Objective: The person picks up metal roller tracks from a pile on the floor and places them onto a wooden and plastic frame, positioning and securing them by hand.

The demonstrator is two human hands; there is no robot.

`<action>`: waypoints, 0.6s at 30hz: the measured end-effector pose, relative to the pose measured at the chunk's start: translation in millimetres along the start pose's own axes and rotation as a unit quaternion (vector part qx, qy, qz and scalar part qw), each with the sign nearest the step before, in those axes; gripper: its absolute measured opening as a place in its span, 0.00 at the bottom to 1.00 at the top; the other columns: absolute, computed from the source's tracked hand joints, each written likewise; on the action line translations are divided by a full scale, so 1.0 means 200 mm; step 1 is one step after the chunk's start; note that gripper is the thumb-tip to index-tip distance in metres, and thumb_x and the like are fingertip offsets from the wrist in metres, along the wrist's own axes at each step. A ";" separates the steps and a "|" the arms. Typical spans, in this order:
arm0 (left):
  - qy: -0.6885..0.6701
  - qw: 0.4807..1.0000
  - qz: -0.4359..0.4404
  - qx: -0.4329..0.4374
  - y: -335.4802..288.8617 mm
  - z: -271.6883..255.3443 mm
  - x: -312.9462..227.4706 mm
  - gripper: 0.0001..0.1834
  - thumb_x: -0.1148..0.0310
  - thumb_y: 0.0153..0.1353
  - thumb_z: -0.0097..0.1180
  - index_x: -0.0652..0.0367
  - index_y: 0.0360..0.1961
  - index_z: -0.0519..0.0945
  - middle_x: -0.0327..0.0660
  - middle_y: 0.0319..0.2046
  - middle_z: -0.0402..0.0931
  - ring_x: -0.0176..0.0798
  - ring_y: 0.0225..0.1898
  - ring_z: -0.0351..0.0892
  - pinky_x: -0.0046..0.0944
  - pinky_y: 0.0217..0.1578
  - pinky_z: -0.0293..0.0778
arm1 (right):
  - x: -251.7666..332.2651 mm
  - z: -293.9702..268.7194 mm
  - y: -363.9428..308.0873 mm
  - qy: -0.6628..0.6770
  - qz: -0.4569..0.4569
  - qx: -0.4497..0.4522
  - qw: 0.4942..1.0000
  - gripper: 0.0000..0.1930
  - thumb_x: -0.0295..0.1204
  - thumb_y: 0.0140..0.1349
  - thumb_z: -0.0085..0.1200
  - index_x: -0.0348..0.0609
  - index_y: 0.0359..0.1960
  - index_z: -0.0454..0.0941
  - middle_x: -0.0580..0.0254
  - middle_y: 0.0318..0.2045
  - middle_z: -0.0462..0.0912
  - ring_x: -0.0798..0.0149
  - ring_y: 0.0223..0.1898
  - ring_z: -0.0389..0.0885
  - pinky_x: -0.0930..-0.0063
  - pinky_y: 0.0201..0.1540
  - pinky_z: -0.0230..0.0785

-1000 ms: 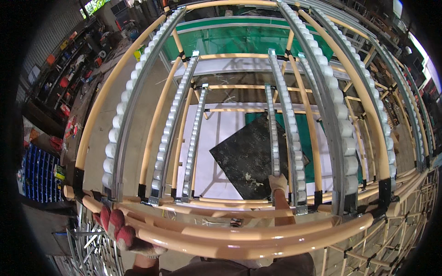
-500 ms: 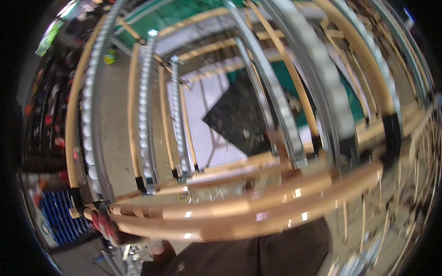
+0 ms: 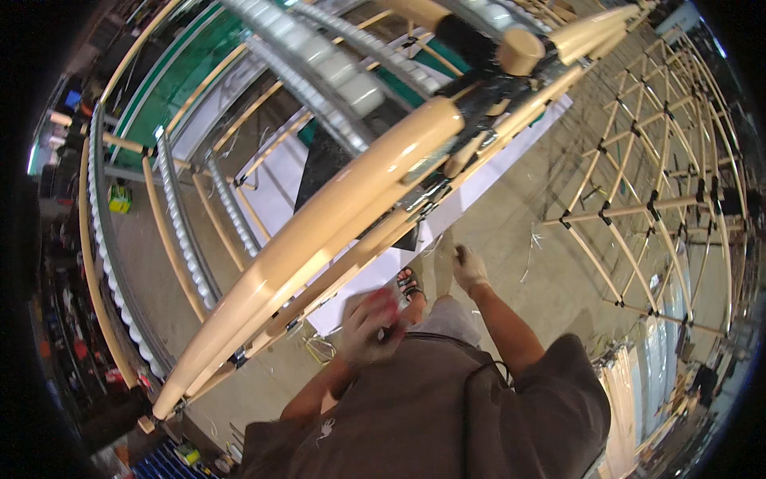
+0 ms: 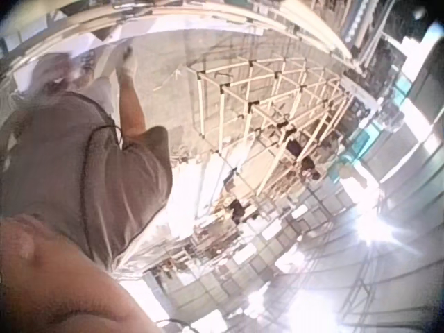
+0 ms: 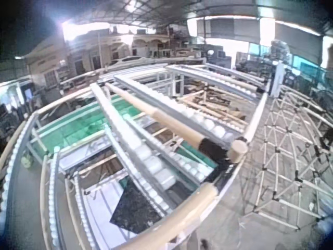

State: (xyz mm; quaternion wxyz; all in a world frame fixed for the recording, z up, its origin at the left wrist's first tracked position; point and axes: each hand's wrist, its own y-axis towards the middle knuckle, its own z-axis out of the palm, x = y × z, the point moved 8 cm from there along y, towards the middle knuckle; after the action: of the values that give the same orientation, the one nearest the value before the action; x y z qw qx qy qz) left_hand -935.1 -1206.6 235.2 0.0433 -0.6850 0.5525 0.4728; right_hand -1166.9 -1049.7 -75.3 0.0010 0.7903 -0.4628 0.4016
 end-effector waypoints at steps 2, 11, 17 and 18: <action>-0.029 0.980 -0.189 0.048 0.09 0.39 0.40 0.34 0.65 0.45 0.76 0.60 0.55 0.76 0.50 0.55 0.77 0.61 0.54 0.76 0.53 0.57 0.71 | -0.45 -0.06 -0.25 -0.058 0.096 0.024 0.993 0.20 0.37 0.65 0.50 0.38 0.54 0.79 0.40 0.47 0.84 0.44 0.53 0.82 0.57 0.55 0.73; 0.236 0.888 -0.330 0.216 0.02 1.23 1.59 0.53 0.40 0.44 0.73 0.51 0.69 0.68 0.53 0.59 0.76 0.58 0.59 0.76 0.54 0.60 0.70 | -1.32 -0.48 -1.84 0.130 0.425 -0.169 0.880 0.16 0.39 0.63 0.53 0.37 0.38 0.83 0.48 0.31 0.85 0.56 0.33 0.86 0.63 0.32 0.75; 0.278 0.893 -0.297 0.191 0.01 1.24 1.55 0.41 0.44 0.55 0.64 0.28 0.71 0.65 0.51 0.54 0.81 0.59 0.41 0.86 0.56 0.42 0.79 | -1.44 -0.06 -2.58 0.287 0.572 -0.120 0.759 0.11 0.31 0.65 0.54 0.39 0.43 0.81 0.60 0.28 0.83 0.63 0.24 0.82 0.68 0.25 0.76; 0.270 0.844 -0.363 0.289 0.09 1.30 1.38 0.41 0.45 0.56 0.64 0.28 0.72 0.65 0.48 0.54 0.81 0.59 0.42 0.85 0.56 0.41 0.79 | -1.42 0.10 -2.72 0.322 0.588 -0.106 0.735 0.10 0.31 0.67 0.55 0.40 0.45 0.80 0.60 0.30 0.83 0.62 0.26 0.83 0.66 0.27 0.78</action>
State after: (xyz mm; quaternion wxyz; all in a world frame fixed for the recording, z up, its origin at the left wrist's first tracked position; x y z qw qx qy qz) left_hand -1121.5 -1259.8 -92.2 0.2567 -0.8936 0.3661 0.0385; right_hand -827.1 -538.7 -67.3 -0.0031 0.1792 -0.8468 0.5009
